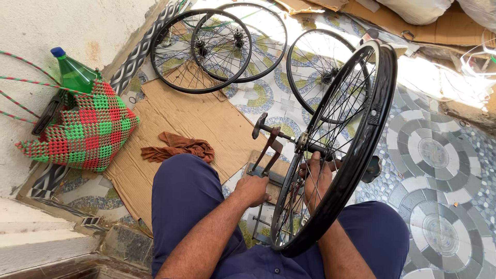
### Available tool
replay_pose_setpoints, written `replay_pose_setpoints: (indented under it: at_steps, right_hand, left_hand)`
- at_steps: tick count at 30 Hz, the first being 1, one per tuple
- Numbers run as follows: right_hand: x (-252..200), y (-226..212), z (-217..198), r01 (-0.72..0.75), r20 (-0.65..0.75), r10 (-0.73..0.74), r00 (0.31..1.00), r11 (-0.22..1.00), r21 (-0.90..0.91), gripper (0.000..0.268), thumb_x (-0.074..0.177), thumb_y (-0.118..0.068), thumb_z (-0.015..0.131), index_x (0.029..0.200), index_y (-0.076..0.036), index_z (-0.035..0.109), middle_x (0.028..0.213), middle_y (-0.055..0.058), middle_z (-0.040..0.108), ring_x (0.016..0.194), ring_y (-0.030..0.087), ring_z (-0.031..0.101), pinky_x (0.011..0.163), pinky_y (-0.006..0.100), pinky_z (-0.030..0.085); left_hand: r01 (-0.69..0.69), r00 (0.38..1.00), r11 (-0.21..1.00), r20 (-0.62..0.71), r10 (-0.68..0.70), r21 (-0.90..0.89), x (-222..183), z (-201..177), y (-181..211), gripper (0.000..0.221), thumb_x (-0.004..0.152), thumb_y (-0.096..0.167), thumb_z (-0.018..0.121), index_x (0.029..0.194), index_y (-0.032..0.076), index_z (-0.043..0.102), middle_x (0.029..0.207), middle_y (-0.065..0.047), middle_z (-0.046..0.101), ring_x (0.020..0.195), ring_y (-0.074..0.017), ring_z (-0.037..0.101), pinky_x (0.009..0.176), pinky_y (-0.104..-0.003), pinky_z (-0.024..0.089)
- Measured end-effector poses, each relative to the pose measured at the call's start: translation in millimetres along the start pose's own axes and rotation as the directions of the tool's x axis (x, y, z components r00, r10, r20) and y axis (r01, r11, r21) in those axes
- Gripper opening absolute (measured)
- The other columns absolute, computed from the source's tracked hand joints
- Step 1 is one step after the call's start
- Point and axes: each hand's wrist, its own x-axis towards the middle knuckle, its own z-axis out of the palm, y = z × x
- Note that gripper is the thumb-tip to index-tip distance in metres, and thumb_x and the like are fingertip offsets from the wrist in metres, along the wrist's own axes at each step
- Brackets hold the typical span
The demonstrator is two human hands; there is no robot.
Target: The person mounts a bicycle wheel onto a truing stand, spins the wheel to observe the alignment of the rim, and uses a wrench to tighten or loosen individual spokes at the hub.
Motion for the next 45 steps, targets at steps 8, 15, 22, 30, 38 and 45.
replay_pose_setpoints:
  at_steps: [8,15,22,30,38,45]
  right_hand:
    - [-0.7,0.8,-3.8,0.009,0.045,-0.011,0.999,1.0,0.029,0.047,0.099,-0.053,0.058,0.101,-0.006,0.057,0.078,0.003,0.051,0.073,0.014,0.057,0.063,0.036,0.051]
    - [-3.4,-13.0,0.6,0.019,0.054,-0.016,0.998,0.998,-0.058,0.049,0.099,-0.054,0.053,0.096,-0.006,0.06,0.076,0.004,0.056,0.068,0.017,0.056,0.061,0.036,0.05]
    - [-0.5,-1.7,7.9,0.044,0.067,-0.047,0.997,0.998,0.038,0.051,0.103,-0.054,0.055,0.096,-0.003,0.057,0.077,0.005,0.052,0.07,0.018,0.053,0.064,0.038,0.049]
    - [5.2,5.8,10.8,-0.029,0.031,0.028,0.999,0.999,0.033,0.046,0.1,-0.049,0.059,0.096,-0.004,0.066,0.074,0.003,0.057,0.066,0.013,0.05,0.059,0.033,0.045]
    - [0.4,-3.6,6.8,-0.197,0.049,0.201,0.978,0.977,-0.079,0.053,0.097,-0.055,0.06,0.093,-0.003,0.069,0.076,0.003,0.058,0.072,0.013,0.055,0.067,0.034,0.05]
    - [-5.4,-48.8,-20.3,-0.135,0.176,0.198,0.964,0.939,-0.316,0.042,0.094,-0.049,0.064,0.106,-0.009,0.068,0.091,0.008,0.075,0.089,0.015,0.071,0.079,0.033,0.054]
  left_hand:
    - [0.016,0.999,0.999,-0.036,-0.017,-0.028,-0.2,-3.9,2.2,0.05,0.093,0.045,0.071,0.127,0.011,0.06,0.117,-0.013,0.07,0.115,-0.034,0.066,0.094,-0.051,0.051]
    - [-0.238,0.717,0.777,-0.646,-0.264,-0.582,-18.7,-49.1,15.5,0.027,0.098,0.033,0.064,0.111,0.01,0.071,0.089,-0.008,0.076,0.081,-0.024,0.075,0.075,-0.042,0.058]
    - [-0.683,0.524,0.629,-0.849,0.066,-0.372,-0.3,-132.1,51.5,0.063,0.091,0.049,0.072,0.132,0.003,0.059,0.117,-0.015,0.074,0.104,-0.0274,0.073,0.081,-0.038,0.061]
    - [-0.314,0.948,0.804,-0.205,0.242,-0.504,50.8,-180.9,61.3,0.098,0.072,0.066,0.077,0.153,0.023,0.043,0.148,-0.017,0.056,0.136,-0.0372,0.055,0.105,-0.048,0.05]
    - [-0.298,0.954,0.795,-0.134,0.268,-0.528,64.4,-192.5,66.2,0.097,0.068,0.053,0.086,0.142,0.009,0.04,0.138,-0.02,0.062,0.12,-0.035,0.069,0.095,-0.046,0.059]
    - [-0.344,0.939,0.797,-0.191,0.286,-0.497,66.5,-187.0,61.0,0.074,0.078,0.045,0.08,0.132,0.003,0.054,0.12,-0.019,0.074,0.107,-0.029,0.073,0.089,-0.042,0.058]
